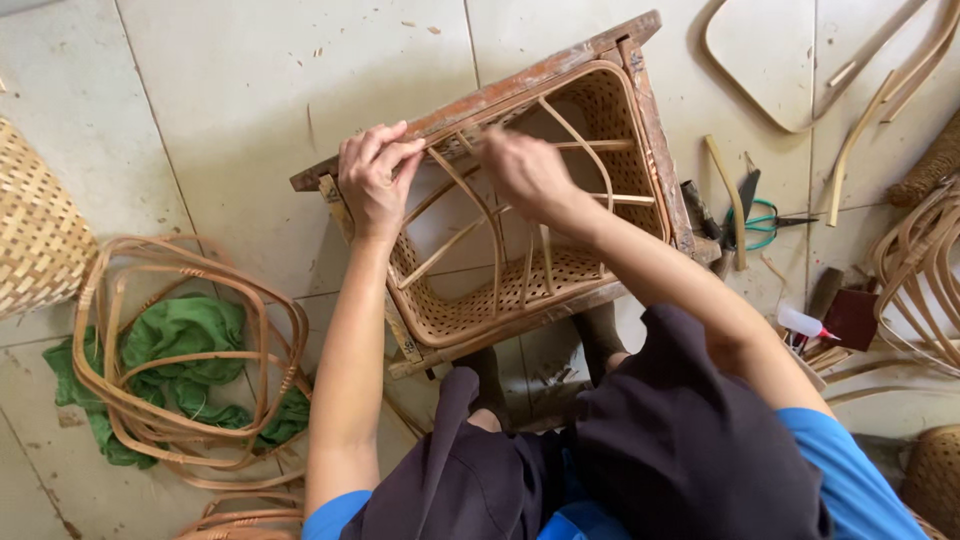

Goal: The person weaves a rectangular basket by inserting and bending thin wooden strips into a wooden frame. They use a hammer to tap strips into place and scissors to trim excess material, working on the basket's side walls.

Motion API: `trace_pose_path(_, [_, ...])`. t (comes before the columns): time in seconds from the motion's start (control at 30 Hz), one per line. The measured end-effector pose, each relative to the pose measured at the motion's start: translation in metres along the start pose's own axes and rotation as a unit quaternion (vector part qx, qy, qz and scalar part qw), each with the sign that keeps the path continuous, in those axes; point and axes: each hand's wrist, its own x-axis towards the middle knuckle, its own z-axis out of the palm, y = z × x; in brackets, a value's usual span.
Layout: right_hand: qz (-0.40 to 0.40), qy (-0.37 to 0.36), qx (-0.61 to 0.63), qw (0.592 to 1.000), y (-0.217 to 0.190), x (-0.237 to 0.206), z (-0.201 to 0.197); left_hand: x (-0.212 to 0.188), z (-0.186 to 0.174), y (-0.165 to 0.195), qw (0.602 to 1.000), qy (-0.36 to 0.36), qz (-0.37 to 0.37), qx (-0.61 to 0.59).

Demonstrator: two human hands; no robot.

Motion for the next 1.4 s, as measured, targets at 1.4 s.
trace_pose_path(1.4, [-0.085, 0.003, -0.010, 0.996, -0.040, -0.017, -0.125, -0.007, 0.018, -0.018, 1.000, -0.004, -0.006, -0.018])
